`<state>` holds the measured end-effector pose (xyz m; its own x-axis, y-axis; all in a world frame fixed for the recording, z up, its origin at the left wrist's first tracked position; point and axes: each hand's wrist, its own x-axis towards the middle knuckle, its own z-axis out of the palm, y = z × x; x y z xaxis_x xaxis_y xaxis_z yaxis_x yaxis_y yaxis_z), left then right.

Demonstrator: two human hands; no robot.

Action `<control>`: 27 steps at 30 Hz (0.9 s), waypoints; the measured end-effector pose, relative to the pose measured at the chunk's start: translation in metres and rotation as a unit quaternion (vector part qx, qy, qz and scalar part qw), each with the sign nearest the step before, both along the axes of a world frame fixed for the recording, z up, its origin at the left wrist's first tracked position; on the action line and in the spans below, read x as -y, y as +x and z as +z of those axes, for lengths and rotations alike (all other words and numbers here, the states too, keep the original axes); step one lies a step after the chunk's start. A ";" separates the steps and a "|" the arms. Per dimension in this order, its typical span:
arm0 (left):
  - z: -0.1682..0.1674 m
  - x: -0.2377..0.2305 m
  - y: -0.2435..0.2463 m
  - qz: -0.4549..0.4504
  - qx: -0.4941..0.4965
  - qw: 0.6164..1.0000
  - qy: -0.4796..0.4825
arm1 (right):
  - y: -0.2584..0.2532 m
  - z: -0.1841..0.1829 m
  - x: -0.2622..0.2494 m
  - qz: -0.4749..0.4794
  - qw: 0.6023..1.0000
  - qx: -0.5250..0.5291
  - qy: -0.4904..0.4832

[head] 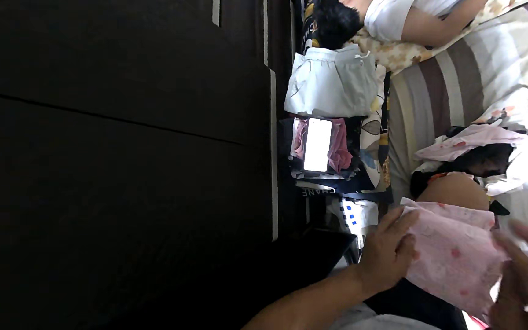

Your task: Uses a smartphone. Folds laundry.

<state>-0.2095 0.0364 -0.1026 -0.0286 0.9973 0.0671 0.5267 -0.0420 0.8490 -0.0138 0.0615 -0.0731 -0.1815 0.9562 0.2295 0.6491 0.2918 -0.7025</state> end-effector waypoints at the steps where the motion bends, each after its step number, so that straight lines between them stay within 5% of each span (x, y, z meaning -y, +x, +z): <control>1: 0.002 -0.001 0.001 -0.008 -0.010 1.000 0.010 | -0.014 0.005 0.004 0.031 0.999 -0.013 0.018; 4: -0.001 -0.003 0.001 -0.023 -0.007 0.999 0.026 | -0.048 -0.022 0.013 0.084 0.995 -0.015 0.043; 8: -0.015 -0.001 -0.001 0.016 -0.035 0.997 -0.068 | -0.054 -0.072 0.021 0.082 0.993 0.088 0.014; 16: -0.013 -0.006 -0.006 -0.001 -0.045 0.991 -0.125 | -0.052 -0.080 0.018 -0.045 0.995 -0.015 -0.093; 20: 0.025 -0.028 -0.013 -0.044 -0.137 0.971 -0.192 | -0.048 -0.051 0.016 -0.032 0.993 0.063 -0.091; 27: 0.042 -0.026 0.008 -0.090 -0.075 0.993 -0.027 | -0.038 -0.037 0.022 -0.031 0.995 -0.005 -0.098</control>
<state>-0.2013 0.0622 -0.0604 0.1574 0.9875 0.0043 0.6347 -0.1045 0.7657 -0.0513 0.0395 -0.1101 -0.1197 0.9921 0.0383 0.6538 0.1078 -0.7489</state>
